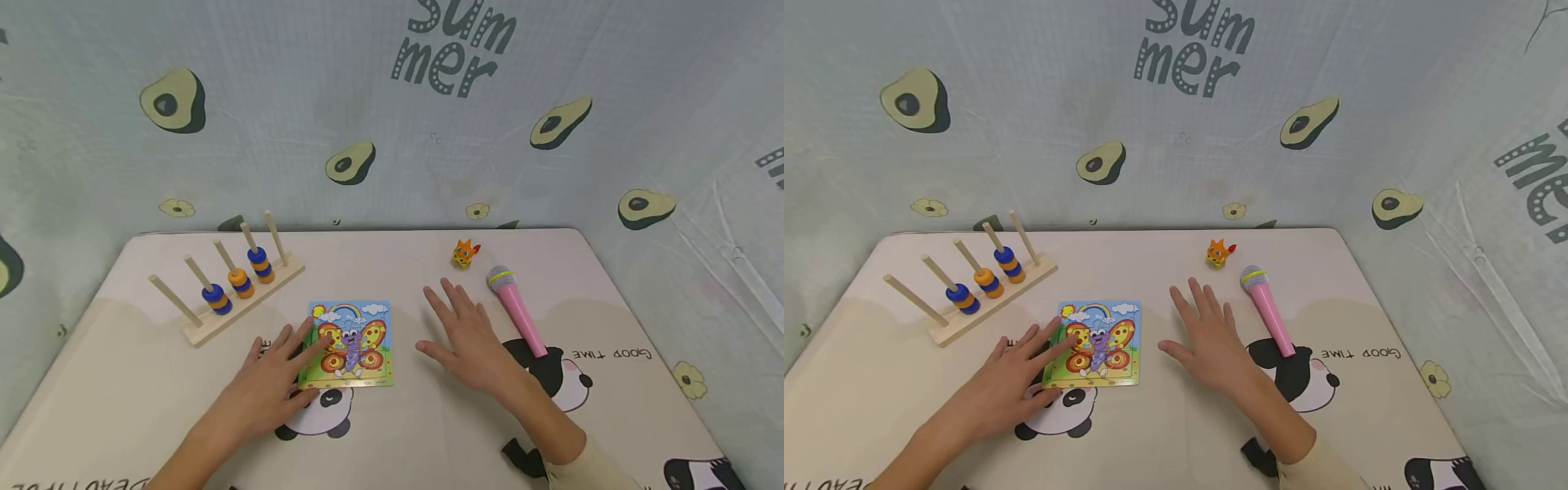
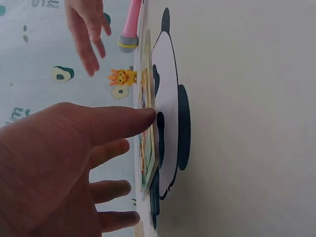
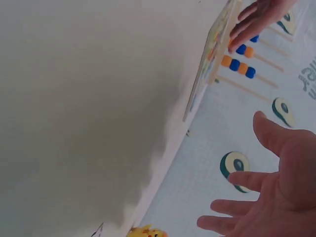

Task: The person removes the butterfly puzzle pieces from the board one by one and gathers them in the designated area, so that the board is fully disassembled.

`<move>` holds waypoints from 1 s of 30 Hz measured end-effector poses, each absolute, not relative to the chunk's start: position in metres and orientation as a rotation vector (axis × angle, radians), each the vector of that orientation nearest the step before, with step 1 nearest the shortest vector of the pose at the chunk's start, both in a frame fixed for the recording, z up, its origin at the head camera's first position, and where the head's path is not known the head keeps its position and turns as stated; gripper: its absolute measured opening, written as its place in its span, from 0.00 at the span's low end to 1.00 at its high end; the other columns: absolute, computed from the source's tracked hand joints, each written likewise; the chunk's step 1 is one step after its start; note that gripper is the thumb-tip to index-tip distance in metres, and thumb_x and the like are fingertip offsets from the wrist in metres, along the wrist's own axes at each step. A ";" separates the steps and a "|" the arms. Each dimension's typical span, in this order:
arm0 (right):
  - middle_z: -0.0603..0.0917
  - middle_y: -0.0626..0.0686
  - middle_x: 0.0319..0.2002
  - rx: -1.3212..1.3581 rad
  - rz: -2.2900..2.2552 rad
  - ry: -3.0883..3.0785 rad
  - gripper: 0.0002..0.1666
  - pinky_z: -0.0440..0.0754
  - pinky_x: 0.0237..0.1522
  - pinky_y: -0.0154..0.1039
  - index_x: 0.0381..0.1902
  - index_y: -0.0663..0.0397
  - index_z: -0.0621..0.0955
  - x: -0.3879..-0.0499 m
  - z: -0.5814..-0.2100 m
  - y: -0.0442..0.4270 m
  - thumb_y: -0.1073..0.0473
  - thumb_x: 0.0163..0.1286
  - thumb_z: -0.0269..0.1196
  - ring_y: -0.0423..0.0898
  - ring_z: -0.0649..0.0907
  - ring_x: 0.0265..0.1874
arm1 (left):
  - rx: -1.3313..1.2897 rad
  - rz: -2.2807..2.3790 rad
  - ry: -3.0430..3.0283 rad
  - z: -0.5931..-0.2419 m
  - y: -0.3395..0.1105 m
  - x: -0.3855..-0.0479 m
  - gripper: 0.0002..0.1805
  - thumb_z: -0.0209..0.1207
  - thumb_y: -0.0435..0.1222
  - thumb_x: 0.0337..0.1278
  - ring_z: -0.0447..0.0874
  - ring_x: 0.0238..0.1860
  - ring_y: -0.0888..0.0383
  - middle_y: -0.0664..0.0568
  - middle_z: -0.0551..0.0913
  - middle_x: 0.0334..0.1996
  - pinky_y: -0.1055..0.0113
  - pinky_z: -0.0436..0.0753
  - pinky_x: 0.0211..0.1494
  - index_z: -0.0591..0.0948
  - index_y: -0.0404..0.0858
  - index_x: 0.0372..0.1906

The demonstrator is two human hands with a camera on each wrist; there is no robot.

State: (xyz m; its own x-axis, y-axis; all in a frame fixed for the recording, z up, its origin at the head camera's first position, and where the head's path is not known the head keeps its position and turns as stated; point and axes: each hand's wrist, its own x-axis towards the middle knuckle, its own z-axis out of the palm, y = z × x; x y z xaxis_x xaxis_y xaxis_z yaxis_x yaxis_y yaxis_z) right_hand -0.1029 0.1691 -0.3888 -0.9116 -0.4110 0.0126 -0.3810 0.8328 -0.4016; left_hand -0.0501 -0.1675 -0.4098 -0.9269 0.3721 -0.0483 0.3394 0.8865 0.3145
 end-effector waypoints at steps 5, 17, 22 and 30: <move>0.49 0.59 0.85 -0.722 -0.608 2.877 0.53 0.52 0.77 0.74 0.85 0.44 0.56 -0.109 -0.385 0.158 0.38 0.72 0.67 0.64 0.50 0.84 | 0.563 0.481 2.927 -0.411 -0.169 -0.050 0.38 0.70 0.49 0.61 0.62 0.77 0.26 0.39 0.62 0.81 0.20 0.60 0.69 0.73 0.55 0.76; 0.53 0.59 0.84 -0.879 -0.527 2.785 0.50 0.55 0.78 0.69 0.84 0.46 0.59 -0.126 -0.385 0.129 0.39 0.73 0.66 0.63 0.54 0.83 | 0.530 0.464 2.876 -0.411 -0.167 -0.048 0.35 0.66 0.51 0.66 0.59 0.77 0.26 0.36 0.62 0.80 0.18 0.58 0.69 0.73 0.54 0.76; 0.54 0.60 0.84 -0.920 -0.500 2.756 0.48 0.55 0.79 0.68 0.83 0.47 0.59 -0.131 -0.386 0.118 0.42 0.74 0.66 0.62 0.55 0.83 | 0.499 0.454 2.864 -0.412 -0.164 -0.047 0.35 0.65 0.50 0.68 0.58 0.78 0.26 0.36 0.62 0.80 0.17 0.57 0.68 0.71 0.52 0.78; 0.56 0.60 0.83 -0.932 -0.494 2.740 0.46 0.56 0.79 0.67 0.82 0.48 0.61 -0.138 -0.389 0.107 0.43 0.74 0.66 0.62 0.56 0.82 | 0.424 0.431 2.872 -0.412 -0.158 -0.042 0.35 0.64 0.49 0.69 0.58 0.78 0.25 0.36 0.62 0.80 0.15 0.57 0.66 0.70 0.51 0.79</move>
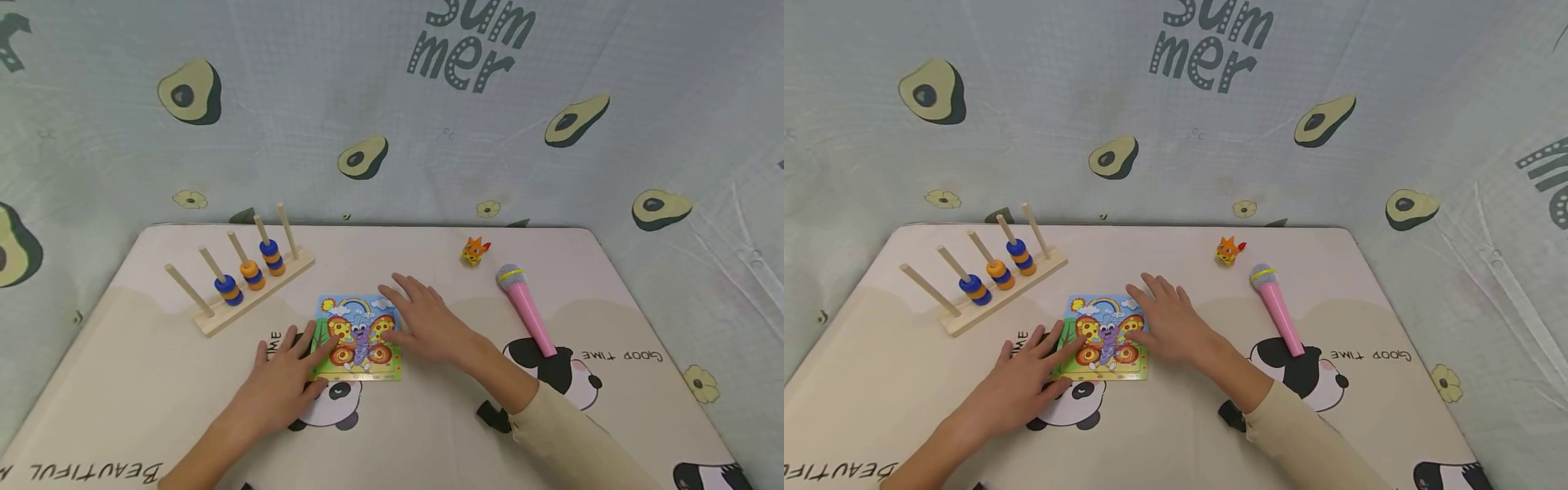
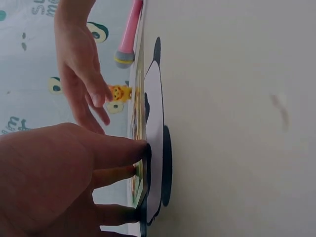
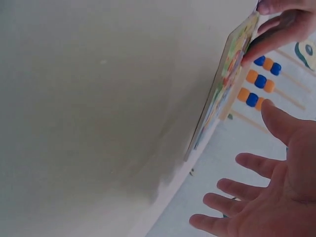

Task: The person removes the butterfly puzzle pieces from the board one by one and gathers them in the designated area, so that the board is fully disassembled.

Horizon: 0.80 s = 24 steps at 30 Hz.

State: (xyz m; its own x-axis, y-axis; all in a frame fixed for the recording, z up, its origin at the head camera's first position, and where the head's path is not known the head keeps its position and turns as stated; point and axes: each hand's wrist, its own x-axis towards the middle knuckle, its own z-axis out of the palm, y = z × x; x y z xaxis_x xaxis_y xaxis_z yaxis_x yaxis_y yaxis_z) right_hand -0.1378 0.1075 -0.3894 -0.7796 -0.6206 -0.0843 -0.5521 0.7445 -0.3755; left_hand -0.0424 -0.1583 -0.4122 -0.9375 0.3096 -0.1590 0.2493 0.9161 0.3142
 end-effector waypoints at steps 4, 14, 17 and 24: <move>0.56 0.60 0.83 -0.916 -0.486 2.739 0.47 0.56 0.79 0.67 0.82 0.48 0.61 -0.140 -0.391 0.106 0.43 0.74 0.66 0.62 0.57 0.82 | 0.384 0.431 2.889 -0.413 -0.154 -0.040 0.34 0.62 0.49 0.71 0.59 0.77 0.24 0.34 0.63 0.79 0.15 0.57 0.65 0.70 0.50 0.79; 0.60 0.60 0.81 -0.948 -0.474 2.740 0.45 0.59 0.79 0.63 0.81 0.49 0.64 -0.144 -0.393 0.101 0.43 0.73 0.67 0.60 0.60 0.81 | 0.340 0.435 2.949 -0.416 -0.147 -0.035 0.33 0.62 0.48 0.71 0.61 0.75 0.23 0.33 0.65 0.78 0.13 0.57 0.64 0.72 0.47 0.77; 0.65 0.59 0.79 -0.944 -0.490 2.723 0.43 0.64 0.78 0.60 0.80 0.48 0.67 -0.146 -0.393 0.095 0.45 0.73 0.68 0.59 0.65 0.79 | 0.339 0.443 2.950 -0.416 -0.147 -0.035 0.33 0.62 0.48 0.71 0.61 0.76 0.23 0.34 0.65 0.78 0.13 0.57 0.64 0.72 0.48 0.77; 0.77 0.55 0.67 -0.957 -0.613 2.652 0.32 0.76 0.71 0.50 0.70 0.52 0.77 -0.156 -0.394 0.077 0.54 0.71 0.71 0.53 0.76 0.66 | 0.348 0.429 2.943 -0.416 -0.148 -0.034 0.33 0.61 0.50 0.73 0.60 0.77 0.25 0.37 0.64 0.79 0.13 0.56 0.64 0.70 0.51 0.78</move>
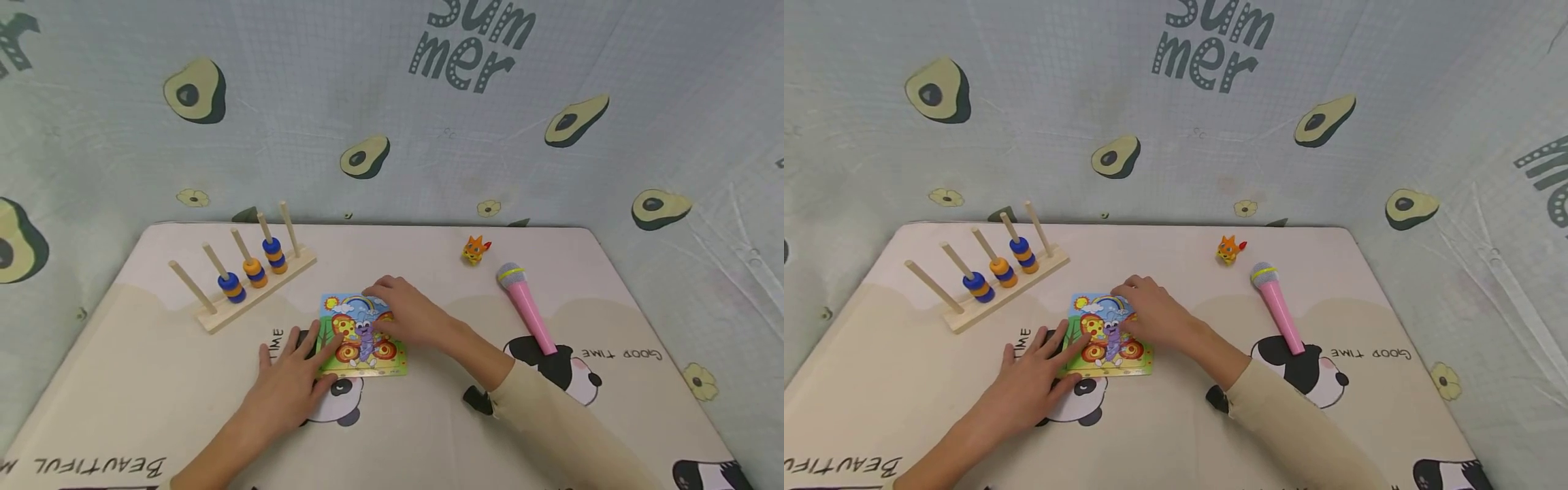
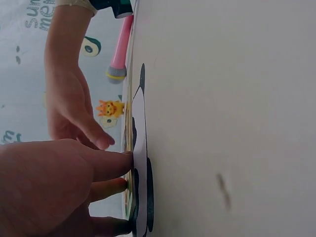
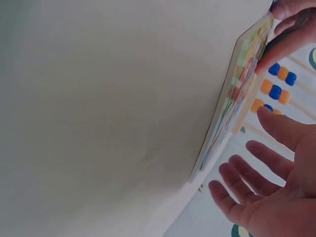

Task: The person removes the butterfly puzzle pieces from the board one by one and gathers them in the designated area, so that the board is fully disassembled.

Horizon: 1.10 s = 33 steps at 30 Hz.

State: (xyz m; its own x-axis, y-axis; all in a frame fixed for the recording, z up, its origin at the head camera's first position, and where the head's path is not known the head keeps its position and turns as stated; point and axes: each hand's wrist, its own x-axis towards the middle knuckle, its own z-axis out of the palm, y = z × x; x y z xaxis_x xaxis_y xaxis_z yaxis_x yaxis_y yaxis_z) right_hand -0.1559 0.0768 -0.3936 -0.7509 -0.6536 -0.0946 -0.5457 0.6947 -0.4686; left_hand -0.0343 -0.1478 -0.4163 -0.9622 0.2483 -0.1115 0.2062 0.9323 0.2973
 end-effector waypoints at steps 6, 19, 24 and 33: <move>0.81 0.52 0.65 -0.996 -0.613 2.627 0.28 0.76 0.70 0.48 0.67 0.52 0.80 -0.166 -0.398 0.055 0.56 0.71 0.70 0.51 0.77 0.65 | 0.346 0.427 2.929 -0.420 -0.150 -0.035 0.33 0.60 0.50 0.73 0.59 0.78 0.26 0.38 0.62 0.80 0.12 0.55 0.63 0.69 0.52 0.79; 0.85 0.50 0.56 -1.014 -0.565 2.595 0.27 0.81 0.61 0.40 0.64 0.51 0.83 -0.181 -0.401 0.025 0.58 0.67 0.73 0.46 0.81 0.55 | 0.344 0.439 2.953 -0.419 -0.148 -0.035 0.33 0.60 0.51 0.73 0.59 0.78 0.27 0.38 0.63 0.80 0.11 0.55 0.62 0.70 0.52 0.78; 0.85 0.50 0.55 -1.026 -0.561 2.590 0.27 0.82 0.59 0.38 0.63 0.52 0.84 -0.183 -0.402 0.021 0.58 0.66 0.73 0.45 0.82 0.54 | 0.357 0.453 2.957 -0.420 -0.148 -0.035 0.33 0.60 0.51 0.73 0.59 0.78 0.27 0.38 0.63 0.80 0.11 0.55 0.62 0.70 0.51 0.78; 0.84 0.51 0.55 -1.017 -0.570 2.580 0.27 0.83 0.57 0.36 0.64 0.53 0.84 -0.184 -0.404 0.017 0.60 0.66 0.73 0.45 0.82 0.53 | 0.416 0.458 2.936 -0.419 -0.152 -0.034 0.33 0.61 0.49 0.73 0.59 0.78 0.26 0.40 0.61 0.81 0.13 0.58 0.62 0.70 0.51 0.78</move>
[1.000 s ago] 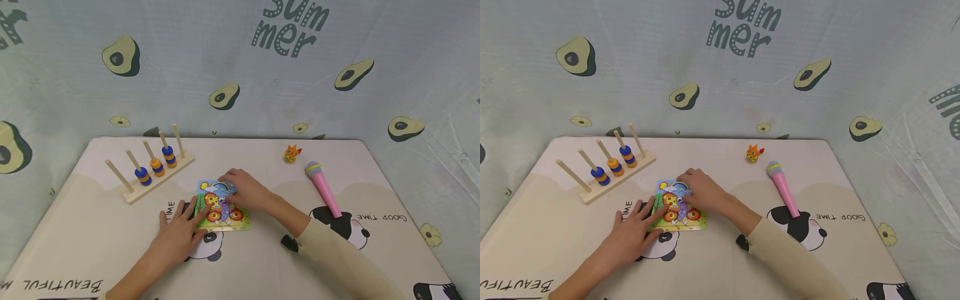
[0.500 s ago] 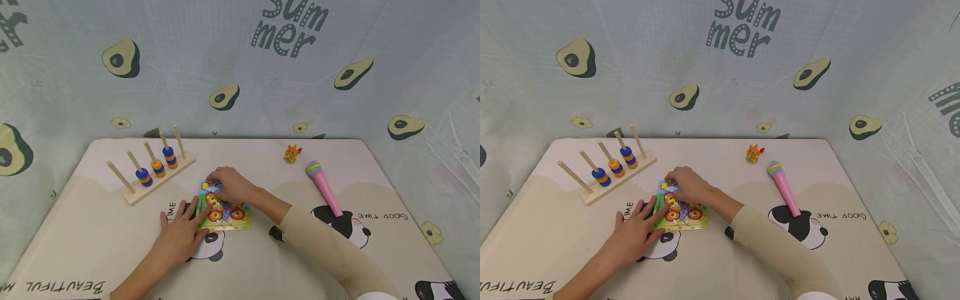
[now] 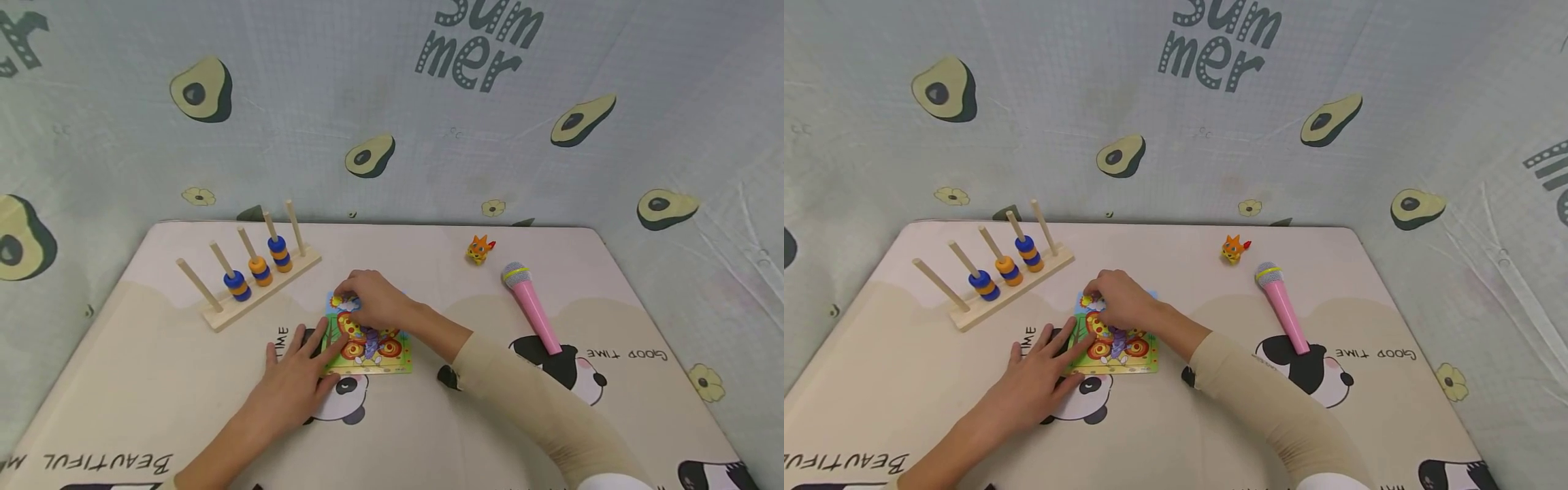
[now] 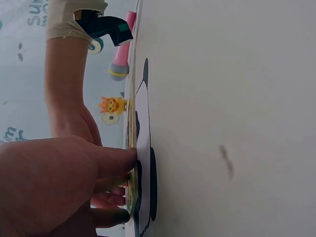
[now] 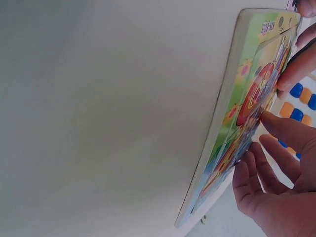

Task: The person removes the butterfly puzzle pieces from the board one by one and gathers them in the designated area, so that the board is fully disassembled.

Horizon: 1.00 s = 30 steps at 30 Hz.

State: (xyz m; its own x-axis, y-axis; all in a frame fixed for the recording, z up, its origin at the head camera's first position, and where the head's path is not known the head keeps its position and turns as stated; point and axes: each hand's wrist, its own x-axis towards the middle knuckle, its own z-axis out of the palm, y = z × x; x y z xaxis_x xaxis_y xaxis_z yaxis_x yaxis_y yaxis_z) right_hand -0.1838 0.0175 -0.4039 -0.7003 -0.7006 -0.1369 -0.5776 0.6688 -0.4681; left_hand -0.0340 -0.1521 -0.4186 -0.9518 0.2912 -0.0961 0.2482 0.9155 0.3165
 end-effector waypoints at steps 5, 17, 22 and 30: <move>0.84 0.50 0.55 -0.995 -0.600 2.568 0.27 0.83 0.56 0.34 0.63 0.54 0.84 -0.185 -0.404 0.017 0.60 0.66 0.74 0.43 0.83 0.52 | 0.471 0.456 2.894 -0.417 -0.156 -0.035 0.32 0.61 0.47 0.73 0.59 0.78 0.26 0.44 0.61 0.82 0.12 0.57 0.61 0.70 0.51 0.79; 0.85 0.50 0.55 -0.954 -0.577 2.568 0.28 0.84 0.54 0.33 0.62 0.53 0.85 -0.186 -0.400 0.013 0.59 0.65 0.76 0.43 0.83 0.52 | 0.592 0.403 2.880 -0.416 -0.160 -0.035 0.31 0.58 0.41 0.76 0.60 0.78 0.29 0.46 0.60 0.82 0.11 0.59 0.58 0.69 0.49 0.79; 0.85 0.50 0.55 -0.951 -0.550 2.576 0.28 0.84 0.54 0.33 0.63 0.52 0.85 -0.186 -0.401 0.012 0.58 0.64 0.76 0.43 0.83 0.52 | 0.599 0.398 2.874 -0.417 -0.160 -0.035 0.31 0.58 0.41 0.76 0.60 0.78 0.29 0.46 0.60 0.83 0.11 0.59 0.58 0.68 0.48 0.79; 0.85 0.50 0.55 -0.963 -0.555 2.583 0.29 0.84 0.55 0.34 0.62 0.53 0.85 -0.186 -0.400 0.012 0.57 0.63 0.77 0.43 0.83 0.52 | 0.599 0.402 2.873 -0.416 -0.160 -0.035 0.31 0.58 0.40 0.76 0.60 0.79 0.29 0.46 0.60 0.83 0.11 0.59 0.58 0.68 0.48 0.79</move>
